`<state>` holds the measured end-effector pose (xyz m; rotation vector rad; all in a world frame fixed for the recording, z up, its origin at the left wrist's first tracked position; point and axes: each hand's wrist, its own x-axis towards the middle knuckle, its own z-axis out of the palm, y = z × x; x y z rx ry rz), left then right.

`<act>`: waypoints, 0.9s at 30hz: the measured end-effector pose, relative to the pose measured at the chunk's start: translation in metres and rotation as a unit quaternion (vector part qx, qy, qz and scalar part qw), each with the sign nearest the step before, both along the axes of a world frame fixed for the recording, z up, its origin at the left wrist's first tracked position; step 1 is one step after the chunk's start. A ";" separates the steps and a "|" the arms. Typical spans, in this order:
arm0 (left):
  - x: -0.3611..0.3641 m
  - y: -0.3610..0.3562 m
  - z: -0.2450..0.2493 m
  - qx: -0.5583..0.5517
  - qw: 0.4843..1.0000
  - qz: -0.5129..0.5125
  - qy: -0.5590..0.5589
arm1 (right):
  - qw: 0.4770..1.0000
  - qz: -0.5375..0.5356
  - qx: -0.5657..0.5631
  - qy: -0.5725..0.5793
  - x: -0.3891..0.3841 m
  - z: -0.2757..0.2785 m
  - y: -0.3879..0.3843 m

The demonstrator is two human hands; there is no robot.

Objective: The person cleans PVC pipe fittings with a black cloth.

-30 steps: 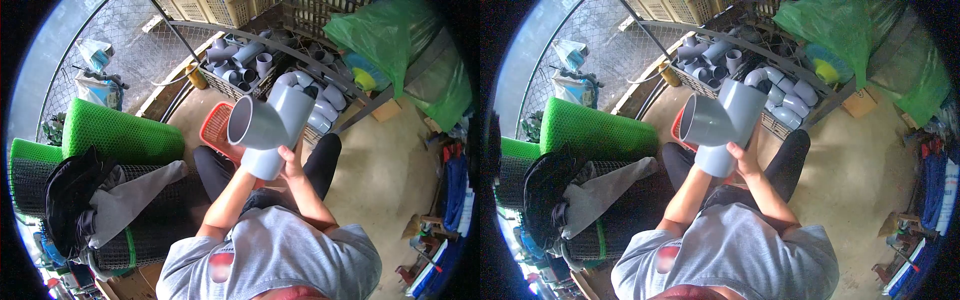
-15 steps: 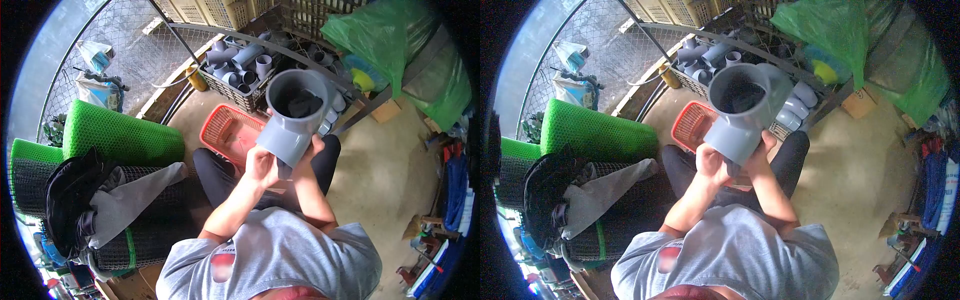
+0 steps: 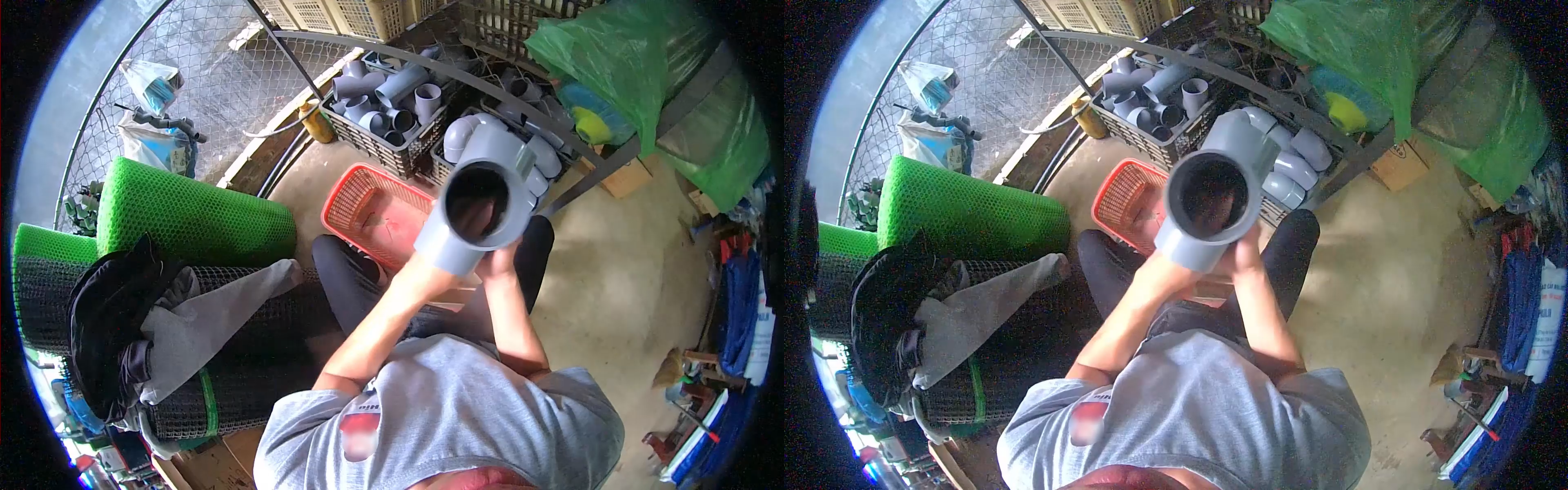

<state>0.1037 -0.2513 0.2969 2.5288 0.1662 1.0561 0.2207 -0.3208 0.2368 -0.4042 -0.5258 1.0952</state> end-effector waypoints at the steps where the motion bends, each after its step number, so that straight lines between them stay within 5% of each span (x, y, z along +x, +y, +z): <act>1: -0.001 0.003 0.008 -0.019 1.000 0.005 0.020 | 0.997 -0.049 -0.055 -0.030 -0.007 -0.019 0.003; 4: 0.003 0.007 0.029 -0.029 0.997 0.028 0.065 | 0.984 -0.092 -0.033 -0.151 -0.013 -0.024 0.006; 6: 0.006 0.001 0.032 -0.027 0.999 0.025 -0.022 | 0.985 -0.066 -0.037 -0.154 0.004 -0.032 0.007; 10: -0.001 0.001 0.009 -0.124 0.984 0.011 0.124 | 0.981 -0.148 -0.073 -0.102 0.004 0.003 0.016; 13: -0.005 0.007 -0.001 -0.142 0.985 0.010 0.102 | 0.963 -0.176 -0.138 -0.153 -0.002 0.013 0.014; 16: -0.008 0.026 -0.031 -0.022 0.998 0.030 0.047 | 0.977 -0.137 -0.131 -0.101 -0.012 0.028 0.006; 17: -0.009 0.026 -0.051 -0.287 0.957 0.042 0.012 | 0.982 -0.090 -0.125 -0.110 -0.011 0.039 -0.003; 20: -0.013 0.021 -0.053 -0.329 0.942 0.059 -0.014 | 0.986 -0.057 -0.152 0.047 0.001 0.021 0.008; 22: -0.012 0.023 -0.056 -0.337 0.939 0.059 0.033 | 0.981 -0.065 -0.181 0.026 -0.007 0.020 0.029; 24: -0.012 0.027 -0.061 -0.345 0.928 0.066 0.124 | 0.995 -0.044 -0.090 0.001 -0.016 0.006 0.040; 25: -0.012 0.031 -0.067 -0.345 0.928 0.066 0.123 | 0.992 0.069 0.006 0.102 -0.017 0.007 0.042; 27: -0.018 0.037 -0.073 -0.344 0.938 0.037 -0.014 | 0.990 0.048 -0.089 0.095 -0.019 0.011 0.050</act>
